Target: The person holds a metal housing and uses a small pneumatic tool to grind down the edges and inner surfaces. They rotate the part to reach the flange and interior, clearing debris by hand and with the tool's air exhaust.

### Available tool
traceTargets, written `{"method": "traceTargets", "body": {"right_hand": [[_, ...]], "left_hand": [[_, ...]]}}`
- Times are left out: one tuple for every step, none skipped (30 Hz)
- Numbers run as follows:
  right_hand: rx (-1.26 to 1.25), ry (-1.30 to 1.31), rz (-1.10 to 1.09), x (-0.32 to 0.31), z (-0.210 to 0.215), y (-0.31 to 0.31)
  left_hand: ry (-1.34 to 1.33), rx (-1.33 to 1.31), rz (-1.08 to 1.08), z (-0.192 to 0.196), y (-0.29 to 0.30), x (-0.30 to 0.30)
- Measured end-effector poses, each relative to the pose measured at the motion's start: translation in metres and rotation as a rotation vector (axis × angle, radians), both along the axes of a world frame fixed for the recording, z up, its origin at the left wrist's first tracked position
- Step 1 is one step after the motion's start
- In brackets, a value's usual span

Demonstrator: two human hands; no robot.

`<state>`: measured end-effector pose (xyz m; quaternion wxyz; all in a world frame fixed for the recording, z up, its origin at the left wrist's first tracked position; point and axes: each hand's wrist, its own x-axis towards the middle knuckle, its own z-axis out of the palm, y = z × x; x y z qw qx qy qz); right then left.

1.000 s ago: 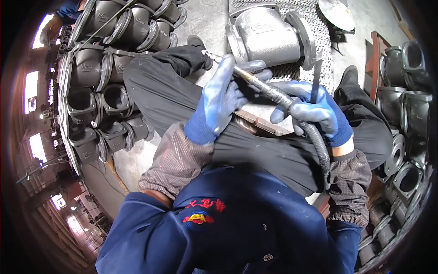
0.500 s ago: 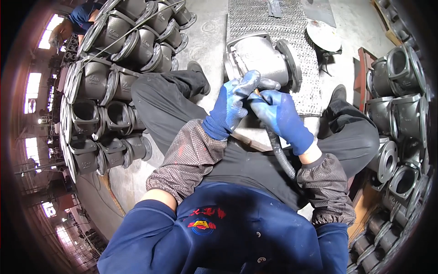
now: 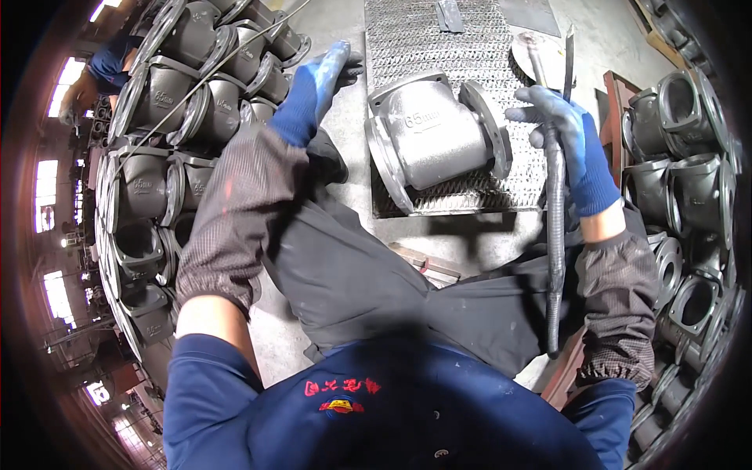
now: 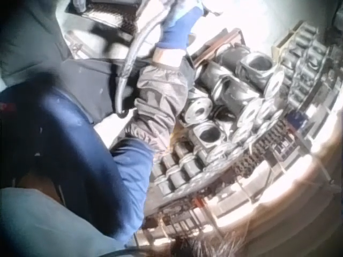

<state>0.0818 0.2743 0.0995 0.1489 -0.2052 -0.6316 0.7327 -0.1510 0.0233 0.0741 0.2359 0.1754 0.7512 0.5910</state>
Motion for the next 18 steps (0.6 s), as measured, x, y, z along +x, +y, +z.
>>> {"method": "traceTargets", "body": {"right_hand": [[-0.031,-0.082,-0.026,-0.009,-0.011,0.009],[-0.06,-0.171,-0.052,-0.016,-0.028,0.018],[-0.071,-0.304,-0.052,-0.022,-0.039,0.017],[-0.078,-0.444,-0.057,-0.028,-0.046,0.014],[-0.072,-0.376,-0.127,-0.031,-0.052,0.001],[0.112,-0.275,-0.124,-0.026,-0.093,0.019],[0.03,-0.323,-0.156,-0.034,-0.091,0.01],[-0.051,-0.372,-0.188,-0.041,-0.09,0.001],[-0.111,-0.393,-0.167,-0.04,-0.097,0.008],[-0.113,-0.393,-0.166,-0.044,-0.093,0.005],[-0.047,-0.374,-0.188,-0.047,-0.088,-0.001],[0.02,-0.358,-0.211,-0.048,-0.081,-0.006],[0.141,-0.36,-0.181,-0.051,-0.076,-0.008],[0.179,-0.436,-0.201,-0.056,-0.068,-0.01],[0.19,-0.429,-0.212,-0.061,-0.067,-0.006],[0.201,-0.422,-0.225,-0.066,-0.066,-0.003],[0.207,-0.359,-0.255,-0.066,-0.065,-0.005],[0.207,-0.296,-0.29,-0.067,-0.065,-0.008]], "left_hand": [[-0.139,-0.112,0.038,-0.009,0.009,-0.018],[-0.285,-0.224,0.076,-0.023,0.019,-0.032],[-0.321,-0.208,-0.02,-0.045,0.017,-0.044],[-0.364,-0.189,-0.124,-0.059,0.018,-0.045],[-0.416,-0.169,-0.237,-0.074,0.02,-0.044],[-0.519,-0.244,-0.323,-0.073,0.048,-0.025],[-0.326,-0.284,-0.385,-0.078,0.05,-0.022],[-0.131,-0.321,-0.446,-0.082,0.051,-0.019],[-0.324,-0.441,-0.338,-0.069,0.062,-0.012],[-0.252,-0.464,-0.293,-0.068,0.064,-0.011],[-0.187,-0.499,-0.25,-0.067,0.065,-0.011],[-0.124,-0.533,-0.209,-0.063,0.065,-0.008],[-0.123,-0.533,-0.215,-0.055,0.068,-0.007],[-0.061,-0.54,-0.26,-0.046,0.07,-0.006],[0.008,-0.549,-0.305,-0.037,0.071,-0.006],[0.018,-0.55,-0.313,-0.041,0.069,-0.009],[0.238,-0.507,-0.372,-0.052,0.066,-0.013],[0.46,-0.461,-0.434,-0.052,0.067,-0.014]]}}
